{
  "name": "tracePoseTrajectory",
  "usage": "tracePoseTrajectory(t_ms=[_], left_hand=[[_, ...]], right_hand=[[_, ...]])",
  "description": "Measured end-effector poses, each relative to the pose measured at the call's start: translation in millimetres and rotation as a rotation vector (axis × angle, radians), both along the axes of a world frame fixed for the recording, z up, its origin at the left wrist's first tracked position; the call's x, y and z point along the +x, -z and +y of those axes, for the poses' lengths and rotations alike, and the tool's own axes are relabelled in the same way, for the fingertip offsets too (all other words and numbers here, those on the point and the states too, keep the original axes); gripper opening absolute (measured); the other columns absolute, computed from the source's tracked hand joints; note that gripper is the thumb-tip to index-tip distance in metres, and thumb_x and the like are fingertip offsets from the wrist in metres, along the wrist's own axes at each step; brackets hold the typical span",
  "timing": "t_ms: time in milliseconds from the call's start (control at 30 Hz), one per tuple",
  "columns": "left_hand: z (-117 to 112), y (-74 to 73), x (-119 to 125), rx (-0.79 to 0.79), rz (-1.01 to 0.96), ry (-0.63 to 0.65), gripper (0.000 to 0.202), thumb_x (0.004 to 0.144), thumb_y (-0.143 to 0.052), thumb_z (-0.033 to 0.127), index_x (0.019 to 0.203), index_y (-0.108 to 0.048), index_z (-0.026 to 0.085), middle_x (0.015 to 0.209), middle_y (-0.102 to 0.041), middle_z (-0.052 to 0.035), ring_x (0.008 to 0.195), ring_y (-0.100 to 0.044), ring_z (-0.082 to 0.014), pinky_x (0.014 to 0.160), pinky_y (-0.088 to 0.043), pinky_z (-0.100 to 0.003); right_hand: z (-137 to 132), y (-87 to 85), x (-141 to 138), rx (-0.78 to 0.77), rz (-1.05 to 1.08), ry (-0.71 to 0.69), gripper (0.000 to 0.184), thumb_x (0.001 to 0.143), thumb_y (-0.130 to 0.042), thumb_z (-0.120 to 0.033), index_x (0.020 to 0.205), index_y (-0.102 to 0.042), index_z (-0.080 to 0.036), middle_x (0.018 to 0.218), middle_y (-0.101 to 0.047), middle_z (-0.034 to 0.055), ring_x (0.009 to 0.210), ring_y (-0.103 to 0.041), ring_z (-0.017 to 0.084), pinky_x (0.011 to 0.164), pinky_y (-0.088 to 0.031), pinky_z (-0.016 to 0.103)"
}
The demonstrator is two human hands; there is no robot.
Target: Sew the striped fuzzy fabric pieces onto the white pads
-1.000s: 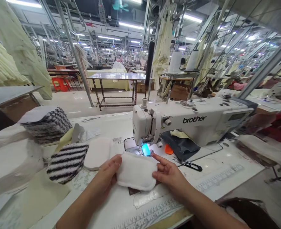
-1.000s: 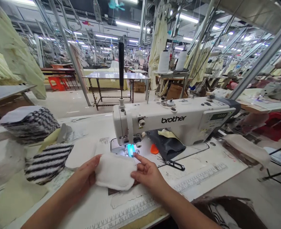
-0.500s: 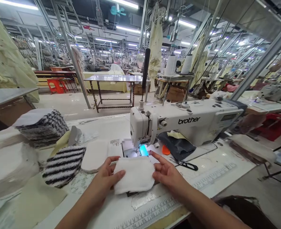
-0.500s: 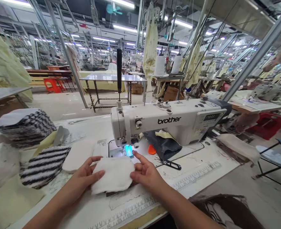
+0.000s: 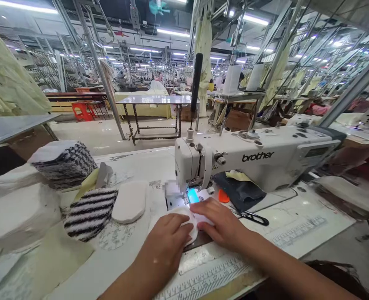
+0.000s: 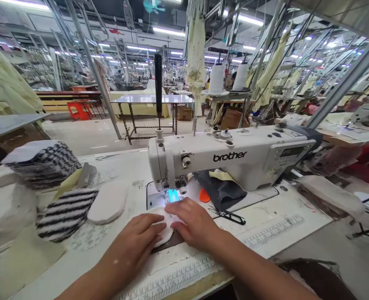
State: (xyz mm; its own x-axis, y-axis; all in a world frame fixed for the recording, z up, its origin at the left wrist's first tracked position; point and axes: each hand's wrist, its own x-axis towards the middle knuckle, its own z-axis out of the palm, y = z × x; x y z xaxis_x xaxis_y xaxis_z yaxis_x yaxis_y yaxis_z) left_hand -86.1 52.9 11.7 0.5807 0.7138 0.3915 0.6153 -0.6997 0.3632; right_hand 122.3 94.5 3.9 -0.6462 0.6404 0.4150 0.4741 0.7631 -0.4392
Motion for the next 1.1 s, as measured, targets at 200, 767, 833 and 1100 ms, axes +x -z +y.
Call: tracePoseTrajectory(t_ms=[200,767,833,1100], left_hand=[[19.6,3.3,-3.1,-0.172,0.164,-0.002,0.013,0.086,-0.049,0.014,0.085,-0.060,0.020,0.113,-0.058,-0.0040,0.104,-0.053,-0.0231,0.088,-0.045,-0.043],[40.8,15.6,-4.1,-0.027,0.117,-0.012,0.024,0.089,-0.041,0.014,0.109,-0.055,0.016,0.117,-0.057,-0.0093,0.106,-0.053,-0.0236,0.091,-0.047,-0.041],[46.8,16.1,-2.4,-0.042,0.126,-0.024,0.024,0.089,-0.041,0.014,0.108,-0.055,0.016,0.117,-0.056,-0.0091,0.106,-0.052,-0.0235,0.091,-0.047,-0.042],[66.3,21.1,-2.7,-0.045,0.151,-0.068,0.023,0.091,-0.044,0.018,0.109,-0.056,0.022,0.115,-0.059,-0.0043,0.109,-0.051,-0.0226,0.095,-0.039,-0.046]], right_hand=[[2.8,5.1,6.9,0.068,-0.197,-0.041,0.017,0.086,-0.058,-0.026,0.102,-0.061,-0.021,0.114,-0.062,0.0008,0.100,-0.049,0.022,0.084,-0.041,0.037],[22.2,4.6,-4.6,0.289,-0.277,-0.169,0.016,0.091,-0.049,-0.027,0.098,-0.060,-0.017,0.093,-0.065,0.0061,0.089,-0.053,0.019,0.078,-0.040,0.033],[28.1,3.8,-4.3,0.277,-0.331,-0.163,0.019,0.093,-0.047,-0.029,0.098,-0.061,-0.018,0.089,-0.064,0.0063,0.085,-0.054,0.018,0.077,-0.040,0.032],[39.4,12.2,-3.6,0.277,-0.371,0.012,0.026,0.096,-0.039,-0.033,0.098,-0.063,-0.021,0.090,-0.062,0.0052,0.071,-0.055,0.014,0.074,-0.041,0.030]])
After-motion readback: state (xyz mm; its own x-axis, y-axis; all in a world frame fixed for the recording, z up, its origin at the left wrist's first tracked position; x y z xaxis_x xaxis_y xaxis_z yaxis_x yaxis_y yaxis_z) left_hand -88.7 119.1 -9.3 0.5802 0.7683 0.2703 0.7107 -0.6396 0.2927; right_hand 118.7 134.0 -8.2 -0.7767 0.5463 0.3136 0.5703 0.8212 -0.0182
